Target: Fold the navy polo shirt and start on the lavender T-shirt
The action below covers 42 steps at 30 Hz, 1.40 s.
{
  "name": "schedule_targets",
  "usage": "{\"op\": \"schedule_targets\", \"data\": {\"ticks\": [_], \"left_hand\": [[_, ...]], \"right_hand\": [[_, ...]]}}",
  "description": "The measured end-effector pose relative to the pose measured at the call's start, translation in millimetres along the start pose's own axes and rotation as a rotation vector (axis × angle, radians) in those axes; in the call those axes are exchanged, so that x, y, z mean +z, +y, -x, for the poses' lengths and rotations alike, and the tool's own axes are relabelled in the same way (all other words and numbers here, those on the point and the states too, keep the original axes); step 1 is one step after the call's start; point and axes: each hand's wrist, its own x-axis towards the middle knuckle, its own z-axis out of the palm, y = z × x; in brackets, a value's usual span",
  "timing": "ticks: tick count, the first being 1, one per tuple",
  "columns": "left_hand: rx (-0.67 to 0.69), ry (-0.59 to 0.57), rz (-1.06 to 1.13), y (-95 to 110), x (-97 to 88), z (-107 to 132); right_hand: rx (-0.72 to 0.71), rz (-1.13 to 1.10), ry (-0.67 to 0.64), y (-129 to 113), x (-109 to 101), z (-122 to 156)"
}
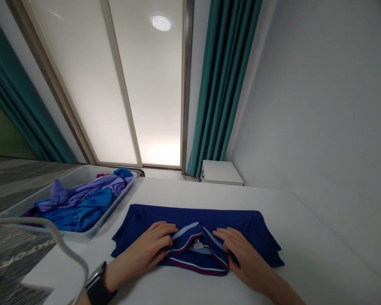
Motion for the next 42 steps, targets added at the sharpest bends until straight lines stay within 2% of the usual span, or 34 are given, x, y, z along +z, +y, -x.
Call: {"op": "schedule_targets", "data": {"ticks": [5, 9, 13, 15, 19, 23, 26, 29, 32, 36, 39, 42], "left_hand": [[-0.061, -0.022, 0.090, 7, 0.7, -3], [-0.078, -0.072, 0.137, 13, -10.6, -11], [-0.170, -0.055, 0.100, 25, -14.3, -24], [-0.209, -0.031, 0.030, 31, -5.8, -33], [-0.271, -0.022, -0.115, 37, 17.2, -50], [-0.320, -0.070, -0.137, 32, 20.9, -60], [-0.385, -0.008, -0.057, 27, 15.5, -59], [-0.273, 0.027, 0.019, 27, 16.2, -53], [-0.141, -0.049, 0.014, 32, 22.5, -44], [-0.093, -0.153, 0.018, 33, 21.9, -29], [-0.047, -0.202, 0.055, 27, 12.1, -17], [-0.061, -0.202, 0.082, 17, 1.9, -8]], "right_hand": [[0.049, -0.023, -0.120, -11, -4, -8], [0.034, -0.084, -0.224, -11, -12, -12], [0.101, -0.144, -0.139, -14, -12, -19], [0.172, -0.108, -0.099, -21, -6, -26], [0.242, -0.021, -0.107, -38, 9, -35], [0.222, 0.060, -0.083, -45, 18, -33], [0.150, 0.080, -0.081, -46, 21, -28], [0.101, 0.076, -0.090, -46, 19, -24], [0.113, 0.046, -0.106, -43, 16, -20], [0.113, -0.014, -0.155, -39, 11, -14], [0.073, -0.036, -0.196, -36, 6, -9], [0.060, -0.056, -0.200, -32, -1, -7]]}}
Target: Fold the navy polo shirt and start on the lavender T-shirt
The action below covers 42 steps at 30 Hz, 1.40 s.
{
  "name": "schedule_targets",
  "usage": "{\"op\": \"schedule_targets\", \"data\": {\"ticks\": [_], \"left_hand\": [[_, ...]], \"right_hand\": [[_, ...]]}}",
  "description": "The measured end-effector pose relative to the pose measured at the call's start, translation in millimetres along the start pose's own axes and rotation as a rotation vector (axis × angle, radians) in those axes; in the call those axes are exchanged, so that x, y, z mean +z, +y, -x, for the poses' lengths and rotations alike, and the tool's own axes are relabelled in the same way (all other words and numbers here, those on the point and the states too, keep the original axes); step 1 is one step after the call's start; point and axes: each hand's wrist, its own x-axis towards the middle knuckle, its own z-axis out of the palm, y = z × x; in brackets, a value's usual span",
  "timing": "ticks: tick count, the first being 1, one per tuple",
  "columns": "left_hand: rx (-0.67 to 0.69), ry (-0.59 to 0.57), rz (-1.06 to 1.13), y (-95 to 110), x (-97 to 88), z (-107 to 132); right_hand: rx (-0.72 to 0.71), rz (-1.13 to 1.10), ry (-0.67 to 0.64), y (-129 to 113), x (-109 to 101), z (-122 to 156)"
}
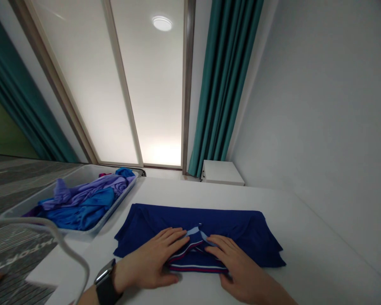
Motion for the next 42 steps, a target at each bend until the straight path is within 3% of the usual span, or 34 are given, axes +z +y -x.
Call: {"op": "schedule_targets", "data": {"ticks": [5, 8, 11, 14, 19, 23, 28, 33, 37, 40, 42], "left_hand": [[-0.005, 0.032, 0.076, -8, -11.3, 1], [0.020, 0.043, 0.183, -11, -15.7, -4], [-0.028, 0.048, 0.291, -17, -17.1, -10], [-0.082, 0.084, 0.361, -25, -14.9, -21], [-0.276, 0.314, 0.494, -39, -7.0, -52], [-0.479, 0.521, 0.464, -51, -2.1, -71], [-0.523, 0.526, 0.390, -66, 5.4, -77], [-0.481, 0.581, 0.491, -78, 10.3, -87], [-0.519, 0.454, 0.442, -80, 2.1, -93], [-0.581, 0.327, 0.211, -71, -6.0, -87], [-0.530, 0.285, 0.061, -64, -8.8, -78]], "right_hand": [[0.036, -0.154, 0.132, 8, -9, -11], [0.145, -0.275, 0.251, 14, -12, -25], [0.239, -0.372, 0.327, 23, -11, -41], [0.244, -0.446, 0.420, 36, -4, -55], [0.293, -0.404, 0.577, 58, 9, -70], [0.318, -0.242, 0.676, 66, 7, -70], [0.186, 0.033, 0.549, 61, 0, -58], [0.183, 0.204, 0.360, 54, 2, -52], [0.192, 0.216, 0.332, 51, 0, -57], [0.191, 0.193, 0.327, 52, -2, -64], [0.176, 0.151, 0.309, 55, -4, -68]]}}
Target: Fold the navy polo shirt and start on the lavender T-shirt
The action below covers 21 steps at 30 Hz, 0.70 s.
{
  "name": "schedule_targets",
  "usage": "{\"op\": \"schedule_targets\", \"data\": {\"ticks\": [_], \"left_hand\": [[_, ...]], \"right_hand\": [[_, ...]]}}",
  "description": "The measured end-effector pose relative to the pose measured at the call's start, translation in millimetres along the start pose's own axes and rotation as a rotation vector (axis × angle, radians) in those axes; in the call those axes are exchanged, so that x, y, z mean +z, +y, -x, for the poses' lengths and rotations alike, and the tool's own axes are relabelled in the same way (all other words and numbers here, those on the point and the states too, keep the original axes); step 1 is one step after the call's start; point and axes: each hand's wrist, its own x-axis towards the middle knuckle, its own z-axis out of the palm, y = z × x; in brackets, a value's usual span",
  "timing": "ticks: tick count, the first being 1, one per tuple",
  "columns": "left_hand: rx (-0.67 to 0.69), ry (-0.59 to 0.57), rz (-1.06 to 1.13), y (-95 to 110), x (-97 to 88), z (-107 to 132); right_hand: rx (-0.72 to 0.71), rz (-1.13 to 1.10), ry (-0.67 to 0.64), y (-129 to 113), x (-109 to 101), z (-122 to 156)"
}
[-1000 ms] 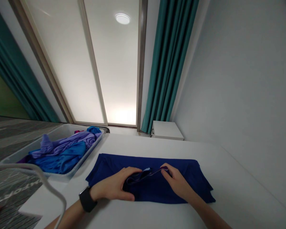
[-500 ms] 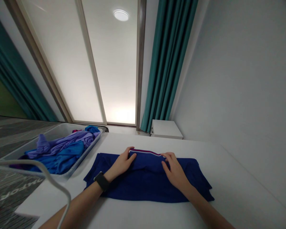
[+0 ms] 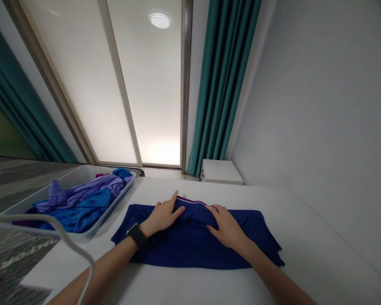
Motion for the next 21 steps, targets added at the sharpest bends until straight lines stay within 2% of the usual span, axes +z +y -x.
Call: {"op": "schedule_targets", "data": {"ticks": [4, 9, 13, 17, 21], "left_hand": [[0.161, -0.010, -0.136, -2, -0.2, 16], [0.244, 0.061, -0.073, -9, 3.1, 16], [0.279, 0.051, -0.053, -7, -9.2, 18], [0.306, 0.062, 0.048, -4, -25.5, 23], [0.247, -0.067, 0.248, -6, -35.3, 18]], "right_hand": [[-0.020, -0.113, -0.019, 5, 1, -5], [-0.023, -0.174, 0.084, 2, 1, -1], [-0.040, -0.228, 0.126, -1, -8, 7], [-0.015, -0.385, 0.055, 0, -19, 6], [0.108, -0.603, -0.081, 6, -28, -4]]}}
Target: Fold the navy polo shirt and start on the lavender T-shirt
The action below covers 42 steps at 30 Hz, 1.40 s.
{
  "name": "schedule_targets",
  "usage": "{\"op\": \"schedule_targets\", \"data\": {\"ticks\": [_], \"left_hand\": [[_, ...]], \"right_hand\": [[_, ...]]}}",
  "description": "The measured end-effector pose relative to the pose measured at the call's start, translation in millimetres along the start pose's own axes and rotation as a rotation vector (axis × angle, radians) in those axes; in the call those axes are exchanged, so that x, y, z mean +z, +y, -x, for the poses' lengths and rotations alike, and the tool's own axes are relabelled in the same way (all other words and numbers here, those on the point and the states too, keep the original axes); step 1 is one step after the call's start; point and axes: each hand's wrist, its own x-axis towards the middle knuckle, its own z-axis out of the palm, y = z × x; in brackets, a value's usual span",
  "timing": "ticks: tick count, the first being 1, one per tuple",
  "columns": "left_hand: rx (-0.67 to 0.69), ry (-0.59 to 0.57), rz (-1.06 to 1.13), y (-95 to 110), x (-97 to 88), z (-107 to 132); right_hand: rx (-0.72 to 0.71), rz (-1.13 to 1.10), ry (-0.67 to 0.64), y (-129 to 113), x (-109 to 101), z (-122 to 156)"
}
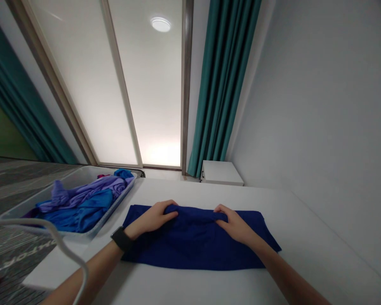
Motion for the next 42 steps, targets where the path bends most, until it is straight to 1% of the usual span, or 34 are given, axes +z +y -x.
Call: {"op": "schedule_targets", "data": {"ticks": [2, 4, 6, 7, 9, 13, 15, 18, 20, 21, 22, 24, 27, 30, 32, 37, 42], "left_hand": [[-0.067, 0.000, 0.064, -6, -1.5, -8], [-0.128, 0.015, 0.097, -14, -0.4, -18], [-0.198, -0.019, 0.123, -22, 1.9, -30], [-0.227, -0.048, 0.128, -25, 2.9, -36], [-0.231, -0.080, 0.107, -28, 4.1, -45], [-0.100, -0.050, -0.024, -27, 3.0, -54], [-0.111, -0.043, -0.047, -27, 2.4, -54], [-0.164, -0.071, -0.092, -30, 3.0, -51], [-0.171, -0.124, -0.202, -30, 4.6, -48], [-0.175, -0.132, -0.280, -30, 6.0, -47], [-0.177, -0.121, -0.364, -29, 7.8, -46], [-0.162, -0.057, -0.512, -24, 12.9, -43], [-0.067, 0.014, -0.617, -16, 23.6, -39], [0.019, 0.041, -0.639, -15, 33.7, -38], [0.028, 0.048, -0.621, -18, 36.9, -38], [-0.071, 0.001, -0.574, -31, 31.2, -40], [-0.168, -0.015, -0.519, -37, 24.1, -43]], "right_hand": [[0.095, -0.140, -0.059, 2, -5, -8], [0.222, -0.247, -0.142, 4, -10, -17], [0.310, -0.269, -0.183, 5, -13, -27], [0.322, -0.250, -0.178, 6, -14, -32], [0.306, -0.189, -0.143, 6, -12, -42], [0.250, -0.085, -0.150, 8, -6, -54], [0.223, -0.023, -0.138, 12, -4, -57], [0.167, 0.181, -0.133, 20, -1, -62], [0.142, 0.306, -0.147, 24, 3, -66], [0.135, 0.344, -0.147, 26, 4, -68], [0.127, 0.372, -0.143, 26, 6, -69], [0.103, 0.440, -0.129, 27, 10, -70], [0.069, 0.521, -0.125, 26, 12, -66], [0.059, 0.569, -0.129, 26, 12, -63], [0.063, 0.588, -0.123, 27, 11, -62], [0.080, 0.628, -0.115, 31, 10, -62], [0.109, 0.690, -0.123, 30, 9, -63]]}}
